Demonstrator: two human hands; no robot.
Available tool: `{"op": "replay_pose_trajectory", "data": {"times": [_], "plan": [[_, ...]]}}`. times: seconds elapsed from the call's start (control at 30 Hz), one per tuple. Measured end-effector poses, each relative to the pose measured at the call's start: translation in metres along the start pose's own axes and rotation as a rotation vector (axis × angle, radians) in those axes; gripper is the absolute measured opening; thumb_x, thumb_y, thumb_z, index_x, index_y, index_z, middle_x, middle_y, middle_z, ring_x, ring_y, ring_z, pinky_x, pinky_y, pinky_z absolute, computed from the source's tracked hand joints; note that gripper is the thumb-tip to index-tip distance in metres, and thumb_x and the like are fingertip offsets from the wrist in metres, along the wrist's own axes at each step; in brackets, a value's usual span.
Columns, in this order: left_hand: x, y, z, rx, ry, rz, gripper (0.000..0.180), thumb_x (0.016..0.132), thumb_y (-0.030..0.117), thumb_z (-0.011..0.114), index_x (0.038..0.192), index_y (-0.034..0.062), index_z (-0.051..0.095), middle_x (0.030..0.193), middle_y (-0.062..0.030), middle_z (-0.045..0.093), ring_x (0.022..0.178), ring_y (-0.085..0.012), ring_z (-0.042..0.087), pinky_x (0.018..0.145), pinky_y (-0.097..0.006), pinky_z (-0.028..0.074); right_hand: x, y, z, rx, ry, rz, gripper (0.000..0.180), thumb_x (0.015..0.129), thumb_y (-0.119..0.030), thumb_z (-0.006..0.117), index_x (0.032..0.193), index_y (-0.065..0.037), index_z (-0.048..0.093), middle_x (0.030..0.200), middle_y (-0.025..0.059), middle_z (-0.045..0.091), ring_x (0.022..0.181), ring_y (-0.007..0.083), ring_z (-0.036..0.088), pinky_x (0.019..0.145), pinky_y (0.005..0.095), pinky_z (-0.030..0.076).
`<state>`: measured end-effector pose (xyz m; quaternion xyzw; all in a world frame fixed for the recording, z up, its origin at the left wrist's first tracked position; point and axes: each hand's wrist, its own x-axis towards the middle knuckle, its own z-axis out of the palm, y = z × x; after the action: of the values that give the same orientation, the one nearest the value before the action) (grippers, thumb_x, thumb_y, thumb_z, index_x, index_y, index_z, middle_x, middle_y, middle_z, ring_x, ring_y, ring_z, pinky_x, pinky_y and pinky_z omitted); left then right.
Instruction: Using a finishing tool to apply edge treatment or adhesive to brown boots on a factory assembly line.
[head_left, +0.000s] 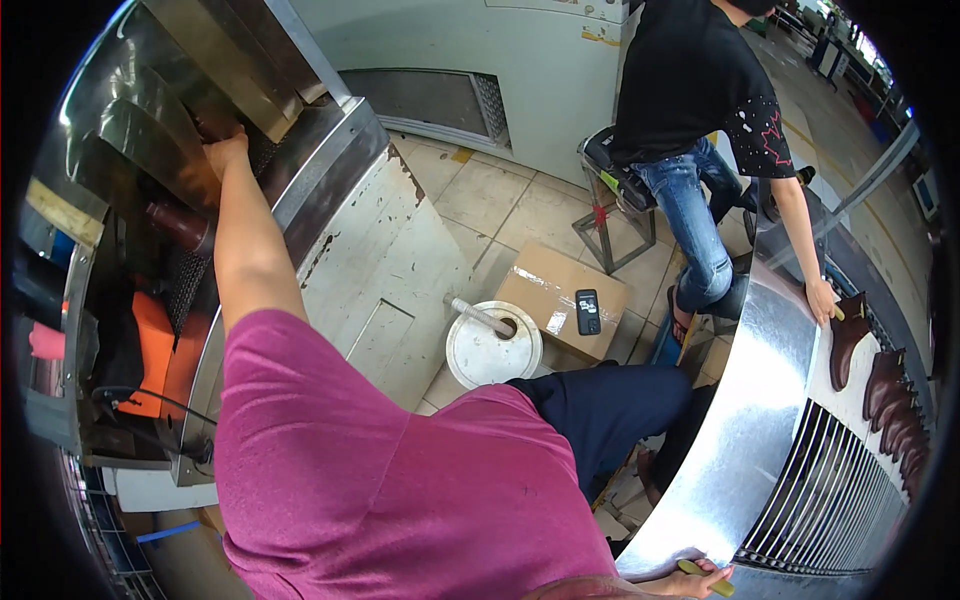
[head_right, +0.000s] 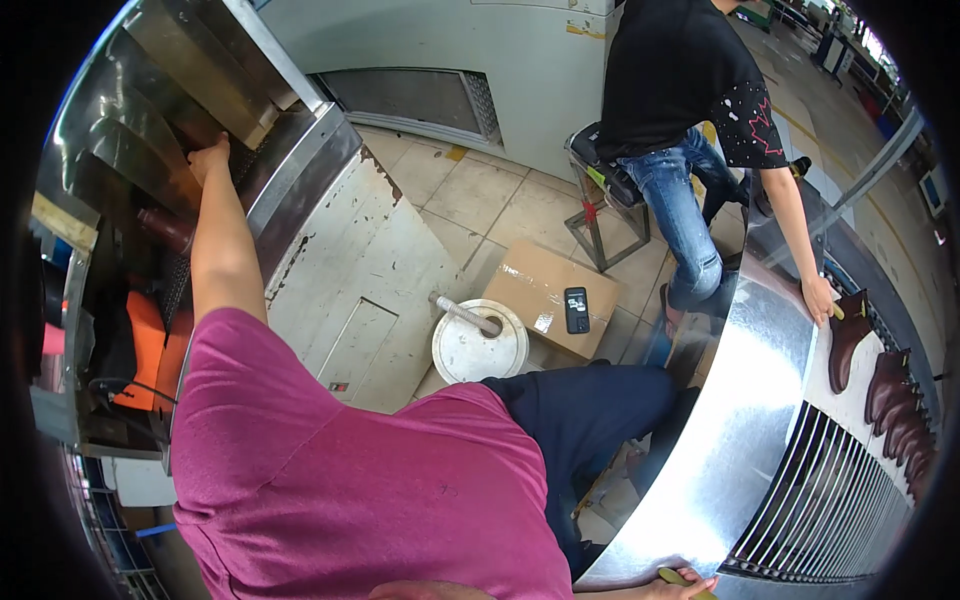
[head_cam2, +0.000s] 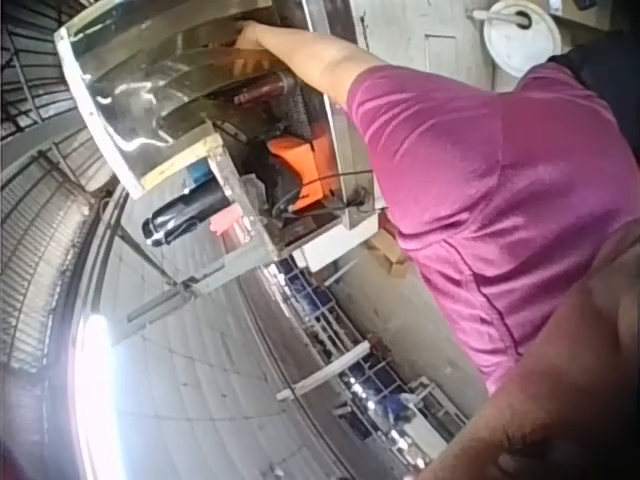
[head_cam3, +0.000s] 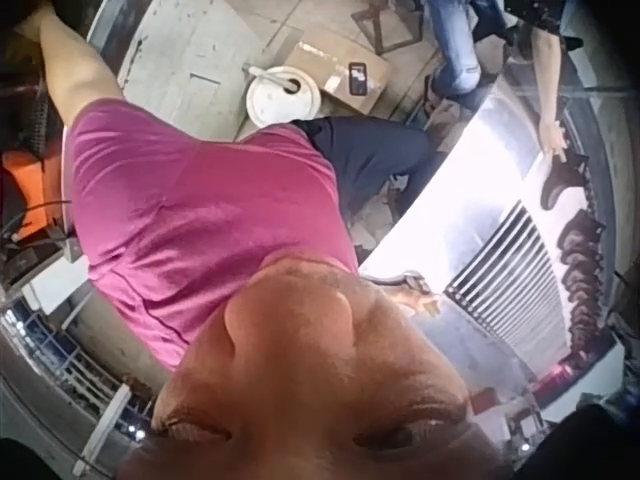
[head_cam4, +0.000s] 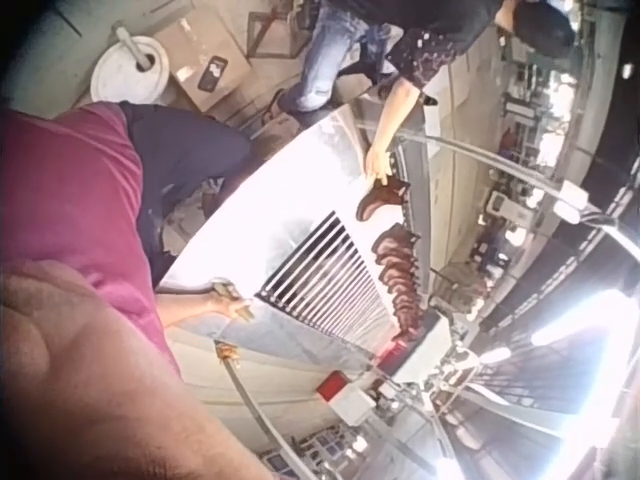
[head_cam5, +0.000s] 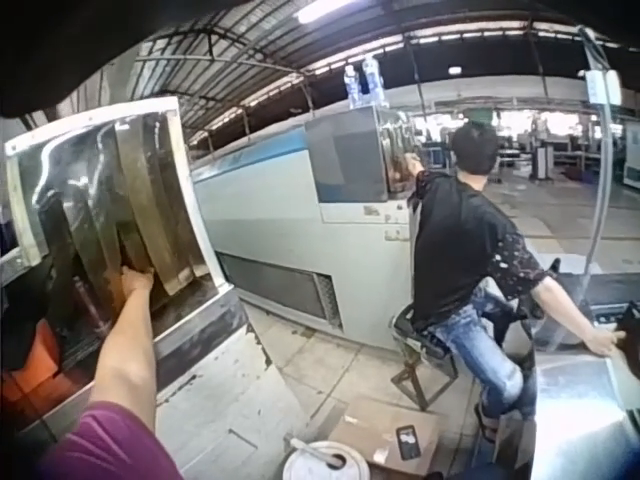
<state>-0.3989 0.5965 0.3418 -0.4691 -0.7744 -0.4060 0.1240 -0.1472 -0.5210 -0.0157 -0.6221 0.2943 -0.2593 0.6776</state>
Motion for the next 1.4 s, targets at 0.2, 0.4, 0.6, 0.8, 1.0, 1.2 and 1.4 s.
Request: {"op": "replay_pose_trajectory", "data": {"times": [0.2,0.4,0.6,0.8,1.0,1.2,1.4], "plan": [[-0.100,-0.038,-0.135,0.017,0.395,0.712,0.047,0.086,0.041,0.074,0.123,0.0127,0.068,0.125,-0.0181,0.066,0.116,-0.0361,0.065,0.098,-0.053,0.050,-0.022,-0.020,0.003,-0.018,0.181,-0.166,0.047,0.098,-0.036,0.069,0.136,-0.010,0.059,0.104,0.0072,0.064,0.095,0.0280,0.062,0.085,0.0472,0.050],[-0.115,-0.064,-0.199,0.095,0.394,-0.072,0.076,0.083,0.048,0.075,0.145,0.0108,0.051,0.151,-0.0176,0.050,0.138,-0.0327,0.050,0.102,-0.050,0.049,-0.021,-0.032,0.023,0.096,-0.023,-0.175,0.039,0.104,-0.025,0.063,0.133,0.000,0.059,0.070,-0.0013,0.045,0.062,0.0116,0.043,0.058,0.0285,0.038],[-0.013,-0.153,-0.131,-0.079,-0.264,0.202,0.083,0.078,0.038,0.086,0.149,0.0101,0.053,0.150,-0.0153,0.057,0.137,-0.0318,0.054,0.112,-0.043,0.042,-0.020,-0.053,0.028,0.139,-0.067,-0.230,0.036,0.105,-0.024,0.063,0.131,0.001,0.059,0.065,-0.0028,0.041,0.056,0.0084,0.039,0.052,0.0248,0.035],[0.041,-0.185,-0.098,-0.269,-0.255,0.128,0.092,0.078,0.028,0.089,0.155,0.0067,0.044,0.157,-0.0174,0.049,0.143,-0.0325,0.048,0.117,-0.042,0.037,-0.021,-0.045,0.013,0.146,-0.052,-0.204,0.033,0.105,-0.024,0.063,0.128,-0.001,0.059,0.066,-0.0027,0.042,0.056,0.0084,0.040,0.052,0.0250,0.035],[0.018,-0.130,-0.108,0.144,0.277,-0.439,0.092,0.076,0.046,0.083,0.150,0.0027,0.050,0.154,-0.0194,0.051,0.142,-0.0288,0.051,0.116,-0.053,0.038,-0.041,-0.041,0.028,0.135,-0.071,-0.203,0.038,0.104,-0.024,0.065,0.133,0.000,0.059,0.064,-0.0026,0.042,0.055,0.0086,0.039,0.051,0.0245,0.035],[-0.190,0.011,-0.176,-1.085,0.490,0.690,0.041,0.097,0.027,0.070,0.123,-0.0029,0.062,0.109,-0.0207,0.070,0.096,-0.0372,0.067,0.088,-0.047,0.056,-0.034,-0.038,0.010,0.369,0.066,-0.071,0.035,0.103,-0.021,0.059,0.134,-0.004,0.057,0.069,-0.0030,0.048,0.051,0.0082,0.041,0.048,0.0260,0.039],[-0.410,0.094,-0.156,-1.196,-0.153,1.069,0.068,0.099,0.019,0.070,0.153,-0.0058,0.037,0.156,-0.0269,0.042,0.145,-0.0380,0.042,0.122,-0.044,0.031,-0.042,-0.047,0.050,0.241,-0.036,-0.048,0.033,0.101,-0.024,0.067,0.126,-0.003,0.060,0.062,-0.0008,0.049,0.051,0.0104,0.048,0.050,0.0273,0.041]]}}
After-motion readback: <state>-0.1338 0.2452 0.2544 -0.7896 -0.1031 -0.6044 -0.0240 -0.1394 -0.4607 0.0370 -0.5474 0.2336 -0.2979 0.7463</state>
